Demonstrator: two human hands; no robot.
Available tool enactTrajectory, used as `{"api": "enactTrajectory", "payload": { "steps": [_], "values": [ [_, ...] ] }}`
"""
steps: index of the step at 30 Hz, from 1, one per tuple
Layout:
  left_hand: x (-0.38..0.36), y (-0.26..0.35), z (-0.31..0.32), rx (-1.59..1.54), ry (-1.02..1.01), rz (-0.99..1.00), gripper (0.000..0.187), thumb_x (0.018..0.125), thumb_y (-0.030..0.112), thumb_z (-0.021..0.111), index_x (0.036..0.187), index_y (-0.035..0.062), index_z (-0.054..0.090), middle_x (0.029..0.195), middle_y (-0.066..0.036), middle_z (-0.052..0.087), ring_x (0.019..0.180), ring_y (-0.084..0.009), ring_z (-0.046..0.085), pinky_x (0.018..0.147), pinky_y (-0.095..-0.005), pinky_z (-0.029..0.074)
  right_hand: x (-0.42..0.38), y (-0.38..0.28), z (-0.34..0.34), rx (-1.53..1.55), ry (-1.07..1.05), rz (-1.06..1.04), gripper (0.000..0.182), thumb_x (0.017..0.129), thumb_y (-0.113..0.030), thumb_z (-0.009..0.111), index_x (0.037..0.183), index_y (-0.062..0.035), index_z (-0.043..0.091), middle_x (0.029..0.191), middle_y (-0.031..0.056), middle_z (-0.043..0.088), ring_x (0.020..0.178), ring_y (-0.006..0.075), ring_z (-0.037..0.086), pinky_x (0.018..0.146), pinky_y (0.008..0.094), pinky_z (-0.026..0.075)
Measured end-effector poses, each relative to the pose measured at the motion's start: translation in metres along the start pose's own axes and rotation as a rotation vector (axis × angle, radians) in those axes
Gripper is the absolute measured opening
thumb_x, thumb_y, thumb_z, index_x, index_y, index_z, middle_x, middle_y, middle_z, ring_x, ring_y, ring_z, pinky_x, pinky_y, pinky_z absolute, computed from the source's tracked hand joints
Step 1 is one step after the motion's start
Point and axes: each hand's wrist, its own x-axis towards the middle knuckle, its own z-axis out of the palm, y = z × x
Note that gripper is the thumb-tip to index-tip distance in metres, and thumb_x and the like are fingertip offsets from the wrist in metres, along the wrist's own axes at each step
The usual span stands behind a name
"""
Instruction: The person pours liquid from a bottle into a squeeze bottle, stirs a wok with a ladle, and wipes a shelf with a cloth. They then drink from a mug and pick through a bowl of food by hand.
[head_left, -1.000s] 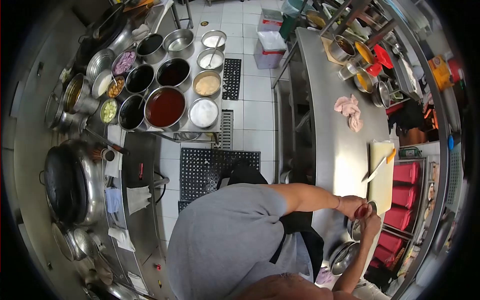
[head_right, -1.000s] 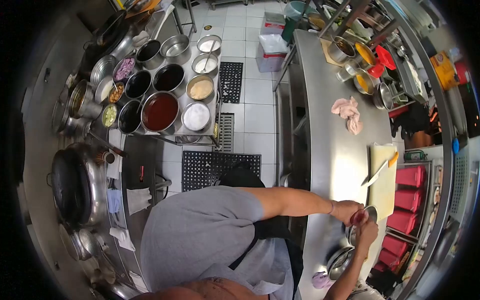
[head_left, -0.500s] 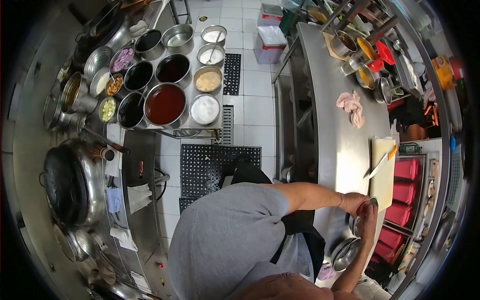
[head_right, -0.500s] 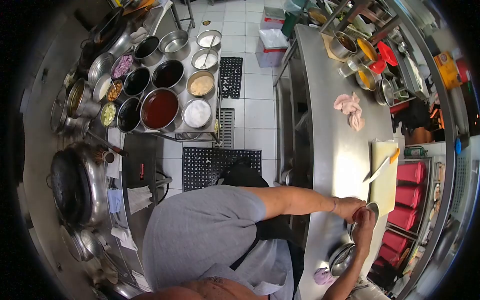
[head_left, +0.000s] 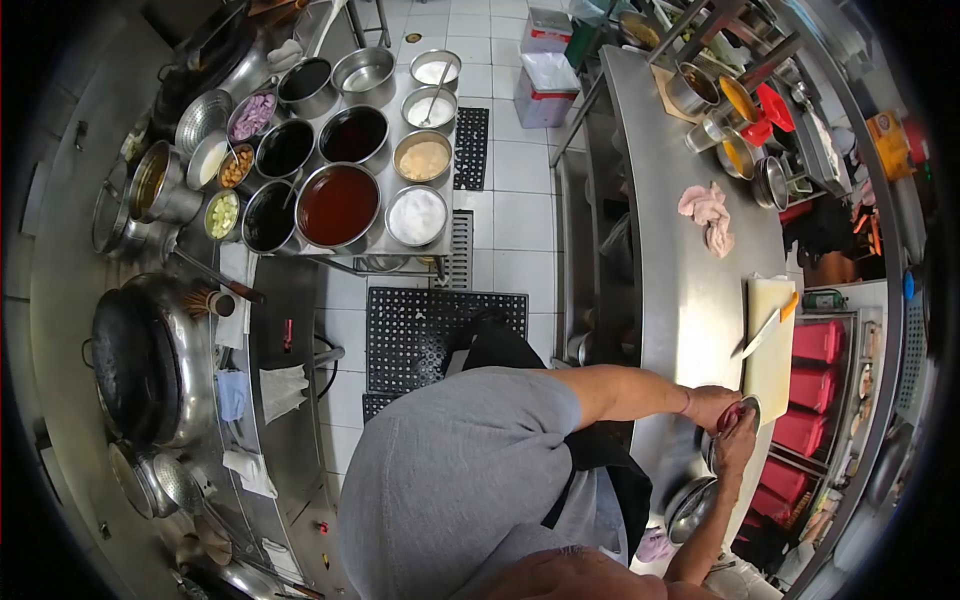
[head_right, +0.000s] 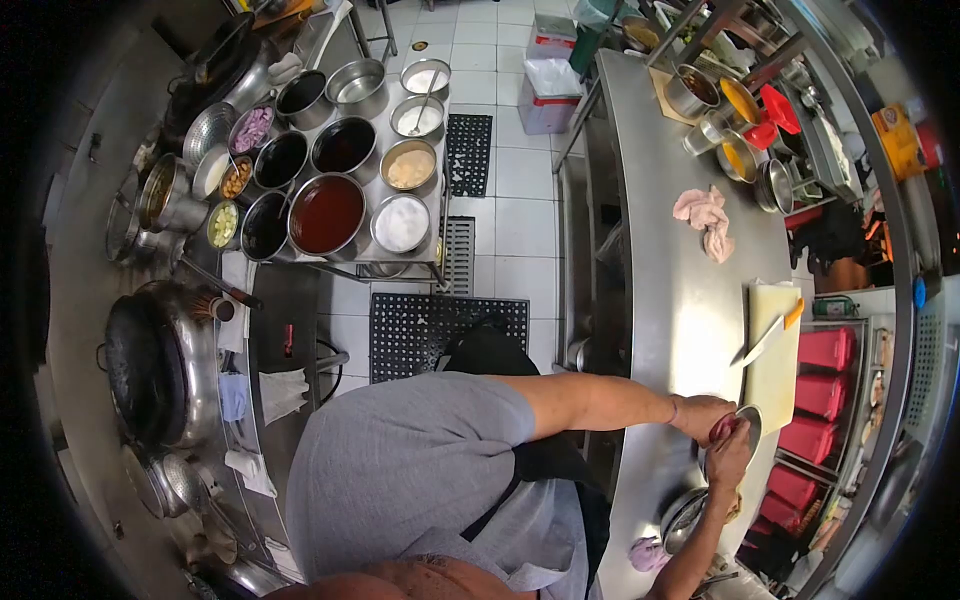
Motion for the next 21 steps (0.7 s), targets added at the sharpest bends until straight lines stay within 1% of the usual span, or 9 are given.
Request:
{"api": "enactTrajectory", "payload": {
  "steps": [2,6,9,12,15,18,21],
  "values": [
    [0.003,-0.004,0.004,-0.009,-0.042,-0.038,0.065,0.058,0.031,0.090,0.103,-0.0008,0.057,0.093,-0.020,0.069,0.090,-0.0392,0.068,0.081,-0.0446,0.053,-0.002,-0.003,0.006,-0.034,0.033,0.033,0.027,0.101,-0.023,0.048,0.116,0.0004,0.047,0.102,0.0320,0.064,0.094,0.0519,0.062,0.078,0.0564,0.048],
    [0.002,-0.015,0.020,0.026,0.046,-0.023,0.060,0.062,0.033,0.088,0.101,-0.0012,0.057,0.091,-0.021,0.069,0.088,-0.0402,0.068,0.078,-0.0452,0.053,-0.003,-0.001,0.017,-0.058,0.035,0.136,0.028,0.101,-0.025,0.049,0.112,0.0009,0.045,0.102,0.0324,0.064,0.092,0.0530,0.062,0.074,0.0583,0.048],
    [0.001,-0.014,0.022,0.038,0.120,0.017,0.054,0.066,0.033,0.085,0.098,-0.0017,0.058,0.088,-0.022,0.068,0.086,-0.0415,0.067,0.076,-0.0466,0.053,-0.002,-0.008,0.016,-0.062,0.092,0.122,0.028,0.101,-0.025,0.050,0.111,0.0014,0.045,0.101,0.0325,0.064,0.091,0.0540,0.061,0.073,0.0587,0.048],
    [-0.003,-0.006,0.016,0.046,0.084,-0.026,0.050,0.068,0.029,0.084,0.099,-0.0007,0.059,0.090,-0.021,0.067,0.089,-0.0395,0.066,0.079,-0.0462,0.052,-0.002,-0.013,0.015,-0.060,0.067,0.208,0.029,0.100,-0.024,0.051,0.111,0.0016,0.045,0.102,0.0332,0.064,0.092,0.0542,0.061,0.074,0.0587,0.047],
    [-0.004,-0.001,0.016,0.041,0.088,-0.061,0.051,0.069,0.030,0.084,0.100,-0.0007,0.059,0.090,-0.020,0.067,0.089,-0.0394,0.066,0.079,-0.0455,0.053,-0.002,-0.016,0.018,-0.076,0.055,0.275,0.028,0.100,-0.023,0.052,0.111,0.0015,0.045,0.102,0.0335,0.064,0.094,0.0540,0.061,0.075,0.0586,0.047],
    [-0.010,0.010,0.005,-0.079,0.055,-0.051,0.051,0.069,0.029,0.084,0.101,-0.0011,0.058,0.090,-0.021,0.067,0.090,-0.0392,0.067,0.079,-0.0448,0.053,-0.005,-0.017,0.017,-0.039,0.109,0.232,0.028,0.101,-0.025,0.051,0.111,0.0011,0.047,0.101,0.0324,0.065,0.092,0.0537,0.062,0.076,0.0575,0.048],
    [-0.005,0.007,0.009,-0.049,0.027,-0.098,0.056,0.067,0.029,0.085,0.105,-0.0001,0.057,0.089,-0.019,0.067,0.090,-0.0397,0.067,0.080,-0.0454,0.054,-0.011,-0.016,0.011,0.101,0.185,0.102,0.034,0.103,-0.028,0.051,0.120,0.0014,0.049,0.108,0.0318,0.065,0.098,0.0519,0.063,0.081,0.0543,0.050]
  ]
}}
